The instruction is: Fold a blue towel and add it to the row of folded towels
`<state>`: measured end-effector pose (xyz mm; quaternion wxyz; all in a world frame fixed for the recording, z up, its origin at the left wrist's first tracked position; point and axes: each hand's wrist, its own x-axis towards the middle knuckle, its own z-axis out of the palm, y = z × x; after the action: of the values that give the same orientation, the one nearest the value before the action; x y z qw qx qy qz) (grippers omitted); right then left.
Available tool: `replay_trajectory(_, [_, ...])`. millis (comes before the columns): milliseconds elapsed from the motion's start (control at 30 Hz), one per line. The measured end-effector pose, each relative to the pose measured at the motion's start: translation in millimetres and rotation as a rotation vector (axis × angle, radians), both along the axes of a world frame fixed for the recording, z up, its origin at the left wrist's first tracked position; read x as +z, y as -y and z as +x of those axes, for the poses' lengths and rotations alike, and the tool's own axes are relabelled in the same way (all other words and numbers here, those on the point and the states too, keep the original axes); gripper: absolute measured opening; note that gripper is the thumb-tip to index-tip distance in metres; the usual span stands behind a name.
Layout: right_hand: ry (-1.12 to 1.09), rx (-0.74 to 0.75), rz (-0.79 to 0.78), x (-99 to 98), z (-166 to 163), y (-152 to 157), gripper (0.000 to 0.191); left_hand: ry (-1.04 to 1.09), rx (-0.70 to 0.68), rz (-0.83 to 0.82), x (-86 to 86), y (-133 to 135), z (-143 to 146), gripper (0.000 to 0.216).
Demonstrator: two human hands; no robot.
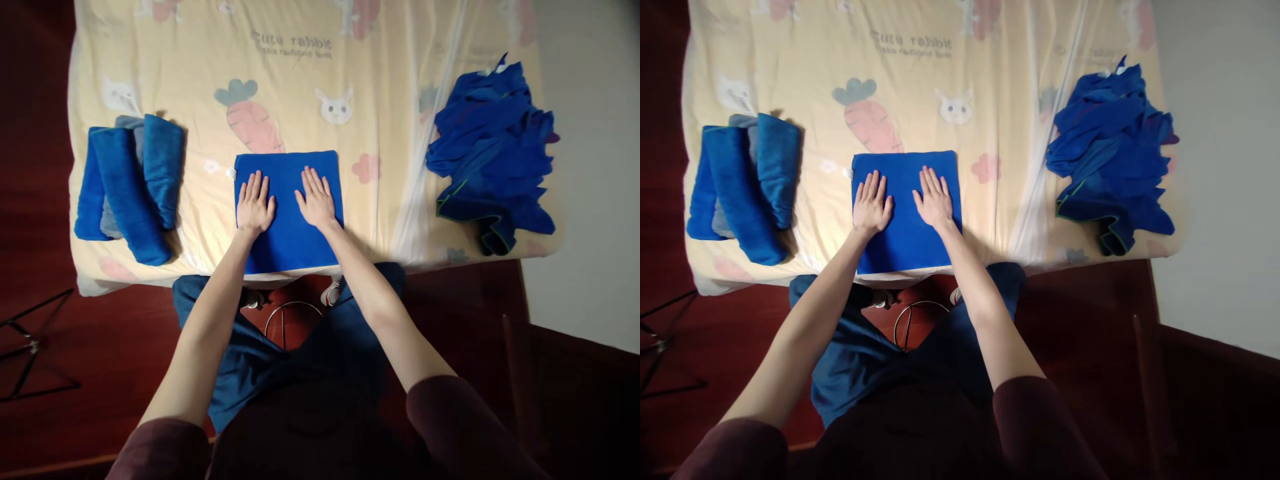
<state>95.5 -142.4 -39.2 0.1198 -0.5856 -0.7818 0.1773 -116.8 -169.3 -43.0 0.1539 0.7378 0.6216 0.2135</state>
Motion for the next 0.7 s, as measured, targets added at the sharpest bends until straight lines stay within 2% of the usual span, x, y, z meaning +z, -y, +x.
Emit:
replay_trajectory(100, [-0.014, -0.070, 0.010, 3.3, 38.2, -4.2, 0.066, 0.025, 0.048, -0.001, 2.7, 0.4, -22.3, 0.072])
replay_trajectory(167, [-0.014, -0.094, 0.019, 6.9, 48.8, -3.4, 0.067, 0.019, 0.088, -0.007, 6.9, 6.4, -24.4, 0.073])
replay_trajectory(267, [-0.012, -0.107, 0.059, 11.8, 28.3, 12.0, 0.068, -0.016, 0.111, -0.009, 12.6, 28.8, -2.9, 0.073])
replay_trajectory(400, [-0.050, -0.008, 0.062, 11.1, -31.1, 59.6, 0.061, -0.032, 0.003, -0.049, 8.9, 67.3, 43.3, 0.071])
replay_trajectory(467, [-0.073, 0.021, 0.021, 9.2, -48.2, 81.0, 0.060, -0.039, -0.023, -0.059, 4.9, 79.5, 56.2, 0.071])
replay_trajectory(567, [-0.077, 0.023, -0.001, 9.2, -48.1, 95.4, 0.060, -0.041, -0.037, -0.046, 3.2, 86.1, 57.2, 0.068])
replay_trajectory(700, [-0.035, 0.048, 0.017, 12.6, -23.0, 98.2, 0.060, -0.018, -0.043, -0.050, 9.8, 92.9, 40.7, 0.066])
